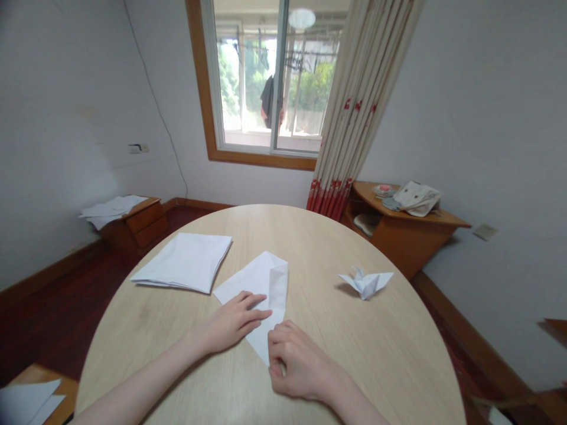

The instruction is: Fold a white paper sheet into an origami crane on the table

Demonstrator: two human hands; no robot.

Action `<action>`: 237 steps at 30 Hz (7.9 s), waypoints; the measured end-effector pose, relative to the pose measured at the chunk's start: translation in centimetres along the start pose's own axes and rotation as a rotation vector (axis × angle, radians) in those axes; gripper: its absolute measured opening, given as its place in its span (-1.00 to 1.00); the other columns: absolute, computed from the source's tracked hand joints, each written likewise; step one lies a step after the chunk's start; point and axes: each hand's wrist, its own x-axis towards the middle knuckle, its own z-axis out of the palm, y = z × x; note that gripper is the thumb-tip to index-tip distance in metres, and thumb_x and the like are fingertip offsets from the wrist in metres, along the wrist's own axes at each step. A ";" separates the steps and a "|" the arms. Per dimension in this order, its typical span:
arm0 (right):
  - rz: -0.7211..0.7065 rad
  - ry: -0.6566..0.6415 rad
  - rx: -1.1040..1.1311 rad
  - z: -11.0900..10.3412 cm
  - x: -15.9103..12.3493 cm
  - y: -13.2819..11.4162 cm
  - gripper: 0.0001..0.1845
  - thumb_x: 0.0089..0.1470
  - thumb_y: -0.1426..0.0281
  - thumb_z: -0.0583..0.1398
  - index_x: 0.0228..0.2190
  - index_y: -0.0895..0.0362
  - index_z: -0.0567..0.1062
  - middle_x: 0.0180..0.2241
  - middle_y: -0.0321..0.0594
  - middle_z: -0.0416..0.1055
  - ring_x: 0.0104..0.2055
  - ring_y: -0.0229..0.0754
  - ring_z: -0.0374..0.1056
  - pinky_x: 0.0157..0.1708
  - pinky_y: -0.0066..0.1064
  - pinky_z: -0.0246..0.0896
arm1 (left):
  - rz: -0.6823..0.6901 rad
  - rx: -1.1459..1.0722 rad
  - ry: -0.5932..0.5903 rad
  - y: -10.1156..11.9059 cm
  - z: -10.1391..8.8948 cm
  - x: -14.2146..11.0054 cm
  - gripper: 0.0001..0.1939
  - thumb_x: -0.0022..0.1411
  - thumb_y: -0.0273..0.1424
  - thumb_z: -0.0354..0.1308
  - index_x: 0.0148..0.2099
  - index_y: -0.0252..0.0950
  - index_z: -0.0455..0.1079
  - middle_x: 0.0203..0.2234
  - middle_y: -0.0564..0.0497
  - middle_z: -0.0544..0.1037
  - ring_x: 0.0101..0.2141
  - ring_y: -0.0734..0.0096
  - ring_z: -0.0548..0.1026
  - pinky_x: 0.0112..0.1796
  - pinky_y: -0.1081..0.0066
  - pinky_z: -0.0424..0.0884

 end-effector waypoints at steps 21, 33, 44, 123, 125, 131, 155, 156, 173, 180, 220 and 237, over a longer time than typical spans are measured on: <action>0.101 0.178 -0.071 -1.2 0.5 2.1 -0.82 0.18 0.45 0.10 -0.48 0.11 0.37 -0.38 -0.22 0.36 -0.30 -0.14 0.29 -0.30 -0.32 0.23 | -0.073 0.080 0.006 0.8 0.3 -0.1 -0.71 0.38 -0.28 0.02 0.08 -0.21 0.37 0.13 -0.13 0.37 0.12 -0.02 0.29 0.05 0.03 0.30; 0.069 0.345 -0.330 -0.1 0.2 3.6 -0.52 0.17 0.53 0.04 0.11 0.01 0.27 0.07 -0.03 0.31 0.09 0.02 0.22 0.03 -0.06 0.18 | -0.127 -0.102 -0.001 1.1 1.6 -0.4 -0.15 0.13 -0.01 0.23 0.29 -0.34 0.00 0.21 -0.35 0.22 0.24 -0.08 0.12 0.17 -0.05 0.11; -0.046 0.376 -0.404 -1.7 -0.2 4.7 -0.63 0.14 0.63 0.03 -0.18 0.00 0.47 -0.05 -0.22 0.50 0.16 -0.04 0.22 0.17 0.08 -0.29 | -0.033 -0.233 -0.090 2.5 -0.1 -0.3 -0.43 0.20 -0.32 0.21 0.21 -0.33 0.17 0.19 -0.25 0.28 0.20 0.12 0.22 0.15 0.14 0.21; 0.255 0.001 0.033 -2.3 0.0 3.2 -0.76 0.22 0.39 0.05 -0.51 0.11 0.30 -0.39 -0.28 0.34 -0.25 -0.18 0.29 -0.07 -0.23 0.09 | -0.111 -0.654 0.175 2.3 -3.2 0.0 -0.71 0.26 -0.22 0.07 -0.31 -0.26 0.55 -0.14 -0.07 0.55 -0.21 0.32 0.50 -0.22 0.42 0.40; 0.257 -0.028 0.040 -2.3 0.0 2.8 -0.77 0.19 0.40 0.09 -0.51 0.11 0.30 -0.38 -0.29 0.33 -0.23 -0.18 0.28 -0.05 -0.21 0.08 | -0.076 -0.730 0.135 2.2 -3.3 0.1 -0.53 0.30 -0.05 -0.01 -0.35 -0.28 0.55 -0.24 -0.08 0.59 -0.21 0.28 0.51 -0.14 0.37 0.36; 0.239 -0.059 0.037 -2.2 0.2 1.9 -0.80 0.14 0.45 0.13 -0.52 0.12 0.31 -0.38 -0.30 0.30 -0.22 -0.18 0.25 0.02 -0.16 0.02 | -0.031 -0.917 0.044 2.0 -2.5 0.1 -0.13 0.25 0.23 -0.38 -0.47 -0.32 0.51 -0.34 -0.13 0.63 -0.26 0.25 0.54 -0.11 0.33 0.32; 0.191 -0.071 0.062 -1.7 0.6 0.4 -0.88 0.11 0.52 0.14 -0.44 0.10 0.33 -0.32 -0.31 0.32 -0.17 -0.19 0.27 0.08 -0.14 -0.08 | -0.375 -0.996 -0.329 1.3 -1.5 0.2 -0.60 -0.26 -0.15 0.45 -0.44 -0.34 0.51 -0.66 0.13 0.44 -0.62 0.55 0.26 -0.58 0.55 0.11; 0.198 -0.069 0.060 -1.7 0.6 0.4 -0.88 0.10 0.52 0.15 -0.44 0.10 0.33 -0.32 -0.31 0.32 -0.16 -0.18 0.27 0.08 -0.14 -0.08 | -0.378 -0.993 -0.319 1.3 -1.4 0.2 -0.59 -0.27 -0.16 0.46 -0.41 -0.34 0.51 -0.67 0.15 0.42 -0.62 0.55 0.26 -0.59 0.55 0.11; 0.262 -0.072 -0.037 -1.7 0.4 0.2 -0.89 0.08 0.49 0.18 -0.44 0.11 0.33 -0.25 -0.26 0.33 -0.10 -0.13 0.23 0.04 -0.13 -0.10 | -0.238 -0.895 -0.332 0.2 -0.5 0.0 -0.79 0.00 -0.36 0.31 -0.25 -0.28 0.62 -0.64 0.14 0.37 -0.59 0.55 0.20 -0.55 0.55 0.07; 0.269 -0.061 0.003 -1.6 0.3 0.4 -0.87 0.07 0.50 0.20 -0.46 0.12 0.32 -0.26 -0.27 0.32 -0.10 -0.15 0.23 0.04 -0.17 -0.10 | -0.048 -0.732 -0.359 0.3 -0.8 -0.1 -0.75 0.16 -0.48 0.16 -0.13 -0.25 0.59 -0.58 0.09 0.39 -0.54 0.50 0.27 -0.49 0.54 0.16; 0.192 0.021 -0.072 -2.6 0.2 1.2 -0.88 0.14 0.46 0.14 -0.44 0.11 0.32 -0.31 -0.23 0.34 -0.19 -0.14 0.23 -0.10 -0.25 0.08 | -0.068 -0.087 -0.257 2.9 -2.8 -0.8 -0.52 0.08 -0.49 -0.01 0.01 -0.09 0.51 -0.43 0.03 0.44 -0.46 0.34 0.43 -0.43 0.42 0.28; 0.139 -0.132 -0.092 -1.3 0.1 0.8 -0.70 -0.02 0.53 0.12 -0.71 0.13 0.21 -0.61 -0.32 0.32 -0.44 -0.25 0.25 -0.24 -0.36 0.09 | -0.097 -0.026 -0.279 3.4 -3.4 -0.6 -0.57 0.09 -0.47 0.01 -0.03 -0.13 0.54 -0.43 -0.02 0.47 -0.42 0.25 0.47 -0.44 0.39 0.26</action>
